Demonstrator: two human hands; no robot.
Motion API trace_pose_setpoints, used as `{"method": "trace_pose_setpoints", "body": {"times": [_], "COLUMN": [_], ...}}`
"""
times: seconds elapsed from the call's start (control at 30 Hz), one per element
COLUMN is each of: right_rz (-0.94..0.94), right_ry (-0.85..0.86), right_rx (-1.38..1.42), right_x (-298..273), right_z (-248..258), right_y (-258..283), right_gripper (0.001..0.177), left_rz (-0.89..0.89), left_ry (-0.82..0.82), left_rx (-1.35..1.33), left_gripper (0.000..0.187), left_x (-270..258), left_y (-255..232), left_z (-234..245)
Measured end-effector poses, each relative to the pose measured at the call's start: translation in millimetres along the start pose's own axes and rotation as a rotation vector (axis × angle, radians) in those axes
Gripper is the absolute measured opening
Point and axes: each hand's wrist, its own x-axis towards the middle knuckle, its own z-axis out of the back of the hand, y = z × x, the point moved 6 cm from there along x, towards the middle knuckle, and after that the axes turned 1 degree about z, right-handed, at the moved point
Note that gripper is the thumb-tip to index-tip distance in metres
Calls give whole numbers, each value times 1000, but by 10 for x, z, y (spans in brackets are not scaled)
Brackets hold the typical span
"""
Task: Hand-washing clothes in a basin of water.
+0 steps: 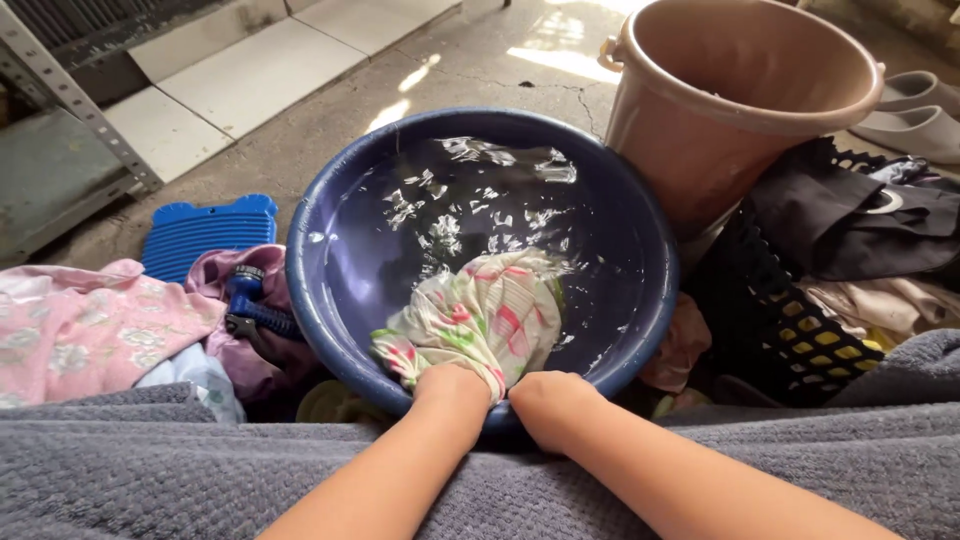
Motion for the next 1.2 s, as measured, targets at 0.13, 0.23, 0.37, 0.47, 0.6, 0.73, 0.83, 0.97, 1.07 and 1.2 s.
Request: {"method": "trace_pose_setpoints", "body": {"times": [0.13,0.23,0.37,0.47,0.6,0.73,0.83,0.97,1.07,1.2], "right_rz": [9,48,143,136,137,156,130,105,161,123], "right_ry": [50,-2,-71,14,4,107,156,191,232,269], "right_rx": [-10,-56,-114,-87,-66,-84,-88,-80,-103,-82], "right_x": [15,114,49,-65,-76,-146,-196,-216,-249,-208], "right_z": [-33,-252,-340,-414,-530,-618,-620,-612,-548,-589], "right_y": [-30,-98,-61,-39,-19,46,116,132,178,190], "right_gripper": [20,18,15,19,21,26,30,27,29,31], "left_rz": [-26,-30,-45,-67,-87,-133,-191,-213,-186,-208], "left_ry": [-40,-51,-95,-131,-181,-136,-56,-29,11,-6], "left_rx": [7,-15,-14,-8,-6,16,106,162,124,128], "left_gripper": [28,29,29,29,29,28,25,24,25,25], "left_x": [-25,168,216,205,100,-195,-479,-492,-478,-542], "left_y": [-19,-15,-71,-184,-295,-487,-596,-631,-622,-585], "left_z": [37,-103,-203,-299,-416,-420,-469,-481,-500,-483]}}
